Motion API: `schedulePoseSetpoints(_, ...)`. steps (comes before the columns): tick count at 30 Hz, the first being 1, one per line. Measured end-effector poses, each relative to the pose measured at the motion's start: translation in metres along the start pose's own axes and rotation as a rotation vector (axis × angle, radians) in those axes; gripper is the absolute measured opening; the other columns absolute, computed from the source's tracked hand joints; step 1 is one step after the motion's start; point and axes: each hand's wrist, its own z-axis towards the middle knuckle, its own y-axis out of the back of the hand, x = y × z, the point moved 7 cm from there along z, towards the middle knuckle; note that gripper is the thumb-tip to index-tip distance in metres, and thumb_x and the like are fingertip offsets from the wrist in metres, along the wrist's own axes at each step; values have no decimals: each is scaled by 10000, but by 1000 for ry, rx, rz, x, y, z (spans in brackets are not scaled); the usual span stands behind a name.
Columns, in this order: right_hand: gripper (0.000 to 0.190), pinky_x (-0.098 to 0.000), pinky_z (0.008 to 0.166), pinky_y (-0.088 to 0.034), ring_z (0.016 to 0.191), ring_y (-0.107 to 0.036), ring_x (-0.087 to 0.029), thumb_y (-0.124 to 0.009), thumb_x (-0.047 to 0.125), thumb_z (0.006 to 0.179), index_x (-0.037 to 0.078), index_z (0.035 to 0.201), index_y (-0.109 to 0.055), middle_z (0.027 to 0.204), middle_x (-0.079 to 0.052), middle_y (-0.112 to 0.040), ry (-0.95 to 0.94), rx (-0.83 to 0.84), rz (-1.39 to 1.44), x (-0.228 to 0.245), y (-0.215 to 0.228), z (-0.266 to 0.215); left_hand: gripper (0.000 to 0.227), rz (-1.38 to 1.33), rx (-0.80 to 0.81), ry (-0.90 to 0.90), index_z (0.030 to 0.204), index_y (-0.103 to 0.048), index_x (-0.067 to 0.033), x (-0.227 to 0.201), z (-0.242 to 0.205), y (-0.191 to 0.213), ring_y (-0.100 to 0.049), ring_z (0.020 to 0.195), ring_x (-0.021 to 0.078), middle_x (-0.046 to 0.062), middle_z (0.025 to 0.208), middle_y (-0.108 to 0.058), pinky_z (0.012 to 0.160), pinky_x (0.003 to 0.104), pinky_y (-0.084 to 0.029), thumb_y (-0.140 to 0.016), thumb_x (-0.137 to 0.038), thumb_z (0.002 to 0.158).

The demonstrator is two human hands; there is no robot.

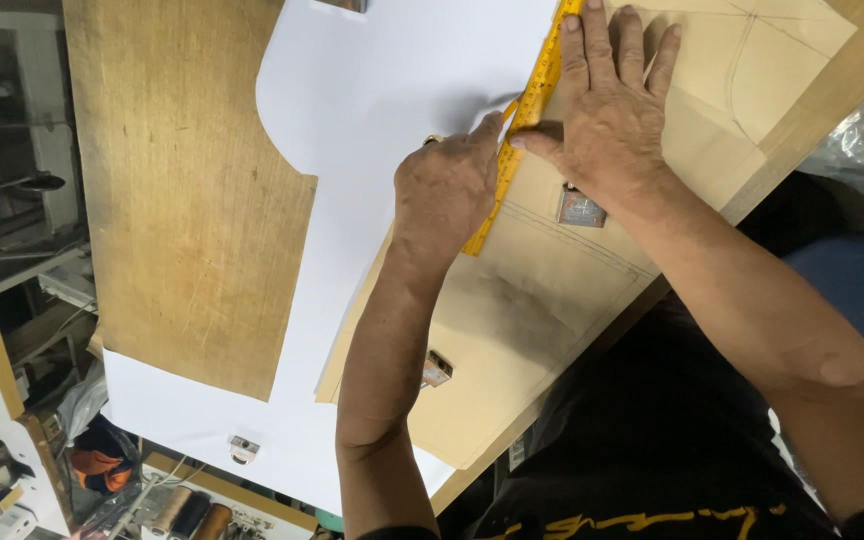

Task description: The person places a large white sheet of paper on a wooden table and smooths it out. They then position a brown paper pattern piece on top of the white sheet, securing it with a padlock. Using a yellow ruler and a pencil, the person measures and marks lines on the brown pattern piece, adjusting the ruler and pattern as needed to complete the markings.

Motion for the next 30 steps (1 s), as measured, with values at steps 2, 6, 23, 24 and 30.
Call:
schedulePoseSetpoints(2,1222,-693,1200,74,1561,-114,-557,-548,779,813,-10,1661,-159,1726,-227,-114,-8,21,8,0,0,0,358,-55,32,15,1305,-624,-241,1,0,-3,-608,540,199,-90,662,-636,406,354,-445,-615,-213,948)
schedulePoseSetpoints(6,1227,-704,1199,56,1554,-124,-548,-566,764,815,-41,1663,-197,1722,-190,-84,-14,23,2,0,0,-1,411,-7,-12,1,1254,-592,-243,-2,-8,0,-589,508,175,-108,620,-604,427,326,-446,-659,-153,859)
schedulePoseSetpoints(23,1217,-749,1153,58,1532,-107,-578,-624,719,835,-76,1648,-191,1708,-285,-180,17,-79,64,11,12,-11,526,114,-90,-16,1200,-673,-277,-3,-25,8,-561,476,109,-136,567,-545,425,266,-410,-672,-88,709)
schedulePoseSetpoints(24,1217,-749,1153,58,1532,-107,-578,-624,719,835,-76,1648,-191,1708,-285,-180,18,-78,64,11,11,-11,526,114,-90,-16,1200,-673,-277,-3,-25,7,-561,476,109,-136,567,-545,425,266,-410,-672,-88,709)
schedulePoseSetpoints(30,1237,-737,1158,93,1547,-24,-521,-607,733,827,-70,1657,-164,1721,-258,-114,-18,-33,82,12,11,-12,507,69,23,28,1260,-647,-275,1,-27,-4,-560,455,161,-106,597,-602,381,317,-427,-693,-136,774)
